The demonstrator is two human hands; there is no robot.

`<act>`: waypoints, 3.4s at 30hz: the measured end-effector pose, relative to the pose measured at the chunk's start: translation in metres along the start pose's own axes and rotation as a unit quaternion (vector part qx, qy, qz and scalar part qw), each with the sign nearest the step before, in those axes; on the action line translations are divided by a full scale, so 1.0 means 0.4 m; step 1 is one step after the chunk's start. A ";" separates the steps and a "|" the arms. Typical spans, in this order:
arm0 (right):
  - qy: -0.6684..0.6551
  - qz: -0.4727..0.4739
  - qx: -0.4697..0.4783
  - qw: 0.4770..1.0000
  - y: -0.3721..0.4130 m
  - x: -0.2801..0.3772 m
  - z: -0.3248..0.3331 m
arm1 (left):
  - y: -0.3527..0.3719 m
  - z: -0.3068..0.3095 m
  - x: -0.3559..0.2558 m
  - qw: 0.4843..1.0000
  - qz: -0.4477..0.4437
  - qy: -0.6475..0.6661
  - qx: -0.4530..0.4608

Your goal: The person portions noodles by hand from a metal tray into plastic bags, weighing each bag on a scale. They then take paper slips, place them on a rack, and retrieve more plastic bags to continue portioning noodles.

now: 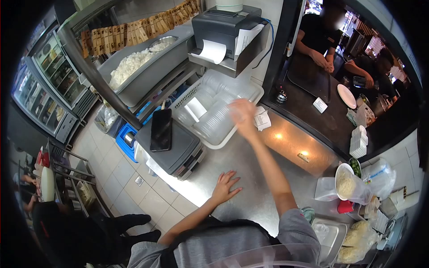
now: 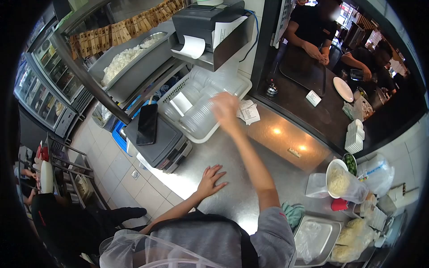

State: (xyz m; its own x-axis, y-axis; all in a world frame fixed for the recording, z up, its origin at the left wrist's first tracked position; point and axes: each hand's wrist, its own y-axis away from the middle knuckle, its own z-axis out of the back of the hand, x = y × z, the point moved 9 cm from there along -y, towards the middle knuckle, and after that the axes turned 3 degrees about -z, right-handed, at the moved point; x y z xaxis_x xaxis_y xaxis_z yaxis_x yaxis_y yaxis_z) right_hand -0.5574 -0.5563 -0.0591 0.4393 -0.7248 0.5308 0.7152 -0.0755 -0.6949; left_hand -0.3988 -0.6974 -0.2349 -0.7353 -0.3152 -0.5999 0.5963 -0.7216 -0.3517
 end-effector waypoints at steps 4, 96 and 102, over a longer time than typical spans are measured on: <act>0.009 -0.089 0.198 0.976 0.049 0.066 -0.353 | -0.004 0.054 -0.016 0.991 -0.044 0.124 -0.011; -0.028 -0.184 -0.508 0.841 0.530 -0.085 2.570 | 0.327 -0.337 -0.563 0.911 0.203 -0.023 -0.358; 0.020 -0.211 -0.483 0.850 0.430 -0.143 2.656 | 0.328 -0.343 -0.552 0.907 0.215 -0.042 -0.359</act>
State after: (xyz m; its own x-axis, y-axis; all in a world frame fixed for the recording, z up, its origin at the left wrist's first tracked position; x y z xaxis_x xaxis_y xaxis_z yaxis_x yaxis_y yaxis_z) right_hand 0.1183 0.1998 0.3065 0.2222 -0.5155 0.8275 0.0151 -0.8468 -0.5316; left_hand -0.1142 -0.6380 -0.2473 -0.3888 -0.5400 -0.7465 0.8679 0.0572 -0.4934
